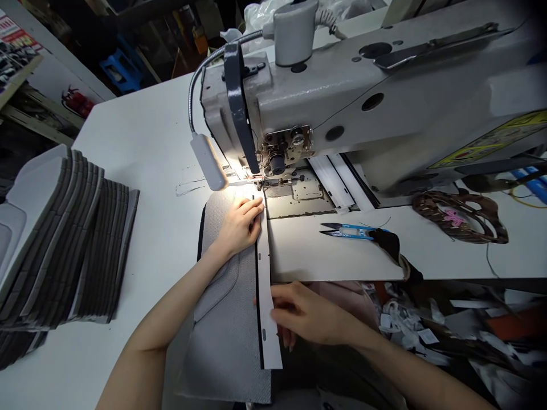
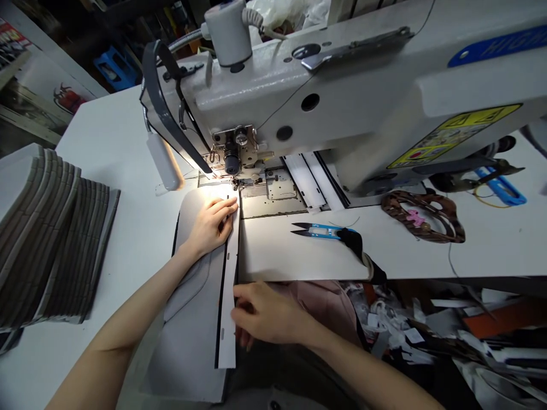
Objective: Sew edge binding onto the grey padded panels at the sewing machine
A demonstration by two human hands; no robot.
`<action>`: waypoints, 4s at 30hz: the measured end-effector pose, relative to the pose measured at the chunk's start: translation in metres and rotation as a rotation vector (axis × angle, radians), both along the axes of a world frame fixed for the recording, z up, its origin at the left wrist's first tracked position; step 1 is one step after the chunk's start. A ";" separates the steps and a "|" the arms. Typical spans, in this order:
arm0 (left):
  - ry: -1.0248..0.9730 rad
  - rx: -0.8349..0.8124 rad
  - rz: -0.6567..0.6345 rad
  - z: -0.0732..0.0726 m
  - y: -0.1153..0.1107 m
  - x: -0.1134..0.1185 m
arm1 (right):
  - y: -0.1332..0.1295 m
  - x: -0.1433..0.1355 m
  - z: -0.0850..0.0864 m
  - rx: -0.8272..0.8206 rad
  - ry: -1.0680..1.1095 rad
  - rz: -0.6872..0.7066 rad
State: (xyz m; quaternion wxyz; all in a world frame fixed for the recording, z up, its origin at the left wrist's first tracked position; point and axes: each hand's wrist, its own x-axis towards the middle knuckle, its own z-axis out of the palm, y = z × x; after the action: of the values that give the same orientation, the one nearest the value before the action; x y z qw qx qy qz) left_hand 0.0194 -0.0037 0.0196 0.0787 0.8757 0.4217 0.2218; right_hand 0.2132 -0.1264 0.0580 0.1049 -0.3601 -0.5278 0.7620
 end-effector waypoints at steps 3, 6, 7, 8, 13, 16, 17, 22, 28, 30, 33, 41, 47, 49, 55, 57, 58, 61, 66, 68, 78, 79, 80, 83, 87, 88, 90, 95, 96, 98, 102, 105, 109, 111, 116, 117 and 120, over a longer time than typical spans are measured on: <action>0.108 -0.028 -0.017 0.005 0.000 0.001 | 0.002 -0.003 -0.008 0.553 -0.197 -0.154; 0.171 -0.044 -0.017 0.009 0.001 0.003 | -0.002 -0.015 -0.023 0.730 -0.236 -0.290; 0.179 -0.045 -0.016 0.009 0.001 0.003 | -0.004 -0.019 -0.029 0.730 -0.220 -0.322; 0.181 -0.045 -0.016 0.010 0.001 0.004 | -0.006 -0.022 -0.034 0.737 -0.209 -0.361; 0.181 -0.034 -0.030 0.007 0.007 0.003 | -0.009 -0.027 -0.048 0.808 -0.231 -0.426; 0.176 -0.042 -0.022 0.005 0.014 0.002 | -0.003 -0.025 -0.048 0.766 -0.253 -0.369; 0.172 -0.045 -0.021 0.005 0.016 0.002 | 0.000 -0.024 -0.048 0.746 -0.257 -0.361; 0.202 -0.012 -0.016 0.006 0.022 0.003 | 0.011 -0.024 -0.048 0.728 -0.321 -0.335; 0.216 0.061 -0.008 0.004 0.025 0.004 | 0.022 -0.028 -0.056 0.753 -0.336 -0.330; 0.207 0.076 0.000 0.003 0.029 0.004 | 0.027 -0.030 -0.056 0.734 -0.358 -0.331; 0.205 0.086 -0.004 0.003 0.028 0.004 | 0.035 -0.032 -0.052 0.670 -0.424 -0.314; 0.153 0.164 -0.005 0.003 0.013 0.005 | 0.053 -0.034 -0.042 0.587 -0.477 -0.310; 0.136 0.158 0.002 -0.005 0.032 0.003 | 0.037 -0.031 -0.043 0.506 -0.411 -0.286; 0.131 0.152 0.009 -0.005 0.036 0.003 | 0.034 -0.030 -0.044 0.504 -0.401 -0.301; 0.184 0.150 0.031 0.001 0.020 0.005 | 0.051 -0.029 -0.041 0.517 -0.409 -0.324; 0.181 0.152 0.036 0.002 0.013 0.007 | 0.058 -0.030 -0.039 0.523 -0.434 -0.325; 0.172 0.156 0.042 0.002 0.011 0.007 | 0.059 -0.030 -0.038 0.533 -0.448 -0.329; 0.149 0.158 0.045 0.000 0.013 0.007 | 0.057 -0.029 -0.038 0.564 -0.471 -0.338; 0.151 0.161 0.045 -0.004 0.030 0.006 | 0.034 -0.022 -0.041 0.491 -0.353 -0.277; 0.157 0.173 0.054 -0.004 0.035 0.006 | 0.029 -0.021 -0.042 0.459 -0.337 -0.279; 0.189 0.148 0.034 0.004 0.014 0.007 | 0.052 -0.027 -0.045 0.534 -0.439 -0.357; 0.182 0.148 0.037 0.003 0.012 0.006 | 0.054 -0.028 -0.046 0.538 -0.433 -0.371; 0.178 0.151 0.038 0.003 0.013 0.006 | 0.055 -0.028 -0.046 0.540 -0.419 -0.387; 0.180 0.161 0.041 0.001 0.020 0.005 | 0.061 -0.028 -0.047 0.529 -0.363 -0.431; 0.178 0.169 0.059 -0.001 0.034 0.005 | 0.071 -0.029 -0.046 0.474 -0.368 -0.437; 0.177 0.170 0.061 -0.001 0.037 0.005 | 0.074 -0.029 -0.045 0.461 -0.373 -0.440; 0.169 0.163 0.062 -0.002 0.040 0.005 | 0.079 -0.029 -0.042 0.439 -0.359 -0.454; 0.161 0.120 0.036 -0.001 0.031 0.004 | 0.091 -0.028 -0.039 0.396 -0.304 -0.458; 0.161 0.118 0.028 -0.001 0.028 0.003 | 0.093 -0.028 -0.039 0.402 -0.303 -0.456; 0.153 0.123 0.011 -0.001 0.023 0.003 | 0.098 -0.028 -0.041 0.430 -0.302 -0.458; 0.131 0.148 0.003 -0.004 0.023 0.002 | 0.106 -0.030 -0.045 0.503 -0.314 -0.473; 0.112 0.149 0.014 -0.008 0.031 0.003 | 0.113 -0.031 -0.044 0.579 -0.372 -0.479; 0.064 0.153 0.047 -0.013 0.040 0.004 | 0.123 -0.032 -0.039 0.661 -0.516 -0.436; 0.066 0.149 0.067 -0.014 0.040 0.004 | 0.124 -0.031 -0.037 0.708 -0.609 -0.415; 0.055 0.111 0.009 -0.012 0.019 0.000 | 0.107 -0.022 -0.041 0.981 -0.715 -0.332; 0.038 0.103 -0.008 -0.011 0.013 -0.002 | 0.102 -0.019 -0.044 1.055 -0.701 -0.297; 0.022 0.093 -0.038 -0.008 0.003 -0.005 | 0.092 -0.013 -0.050 1.224 -0.700 -0.202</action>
State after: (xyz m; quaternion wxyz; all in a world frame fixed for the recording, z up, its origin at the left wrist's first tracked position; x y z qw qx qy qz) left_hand 0.0147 -0.0006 0.0118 0.0377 0.8887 0.3949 0.2298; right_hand 0.2005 -0.0347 0.0084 0.1825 -0.5074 -0.8278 0.1550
